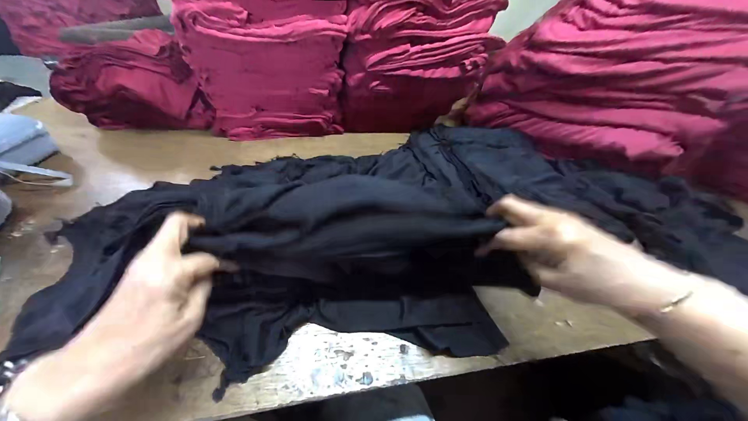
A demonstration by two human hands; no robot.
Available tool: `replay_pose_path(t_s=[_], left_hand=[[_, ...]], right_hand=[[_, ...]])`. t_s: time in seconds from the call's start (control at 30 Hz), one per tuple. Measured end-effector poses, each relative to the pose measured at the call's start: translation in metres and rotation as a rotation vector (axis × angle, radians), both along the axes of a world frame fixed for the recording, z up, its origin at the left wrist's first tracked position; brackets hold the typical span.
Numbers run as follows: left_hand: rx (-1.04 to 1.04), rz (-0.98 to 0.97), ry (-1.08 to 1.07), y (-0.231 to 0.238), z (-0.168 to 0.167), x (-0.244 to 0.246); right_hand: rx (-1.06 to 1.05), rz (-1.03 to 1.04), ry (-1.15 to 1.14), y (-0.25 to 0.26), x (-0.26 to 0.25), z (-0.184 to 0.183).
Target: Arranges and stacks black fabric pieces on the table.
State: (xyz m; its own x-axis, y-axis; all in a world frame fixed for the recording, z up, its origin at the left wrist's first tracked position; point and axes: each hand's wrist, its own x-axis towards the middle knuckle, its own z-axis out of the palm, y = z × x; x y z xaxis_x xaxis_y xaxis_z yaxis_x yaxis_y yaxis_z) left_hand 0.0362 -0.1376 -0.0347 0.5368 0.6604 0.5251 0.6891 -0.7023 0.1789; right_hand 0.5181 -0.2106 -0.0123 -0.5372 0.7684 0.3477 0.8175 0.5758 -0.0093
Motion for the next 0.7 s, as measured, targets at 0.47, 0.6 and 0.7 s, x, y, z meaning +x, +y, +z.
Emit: replay_pose_path(t_s=[0.47,0.6,0.7], left_hand=[[-0.041,0.104,-0.066,-0.013,-0.048,0.080],[0.004,0.104,0.047,-0.012,-0.076,0.090],[0.024,0.085,0.127,-0.007,-0.072,0.084]], right_hand=[[-0.053,-0.360,0.205,0.038,0.004,0.083],[-0.112,-0.367,0.167,0.040,0.001,0.082],[-0.125,-0.386,0.164,0.040,0.002,0.086]])
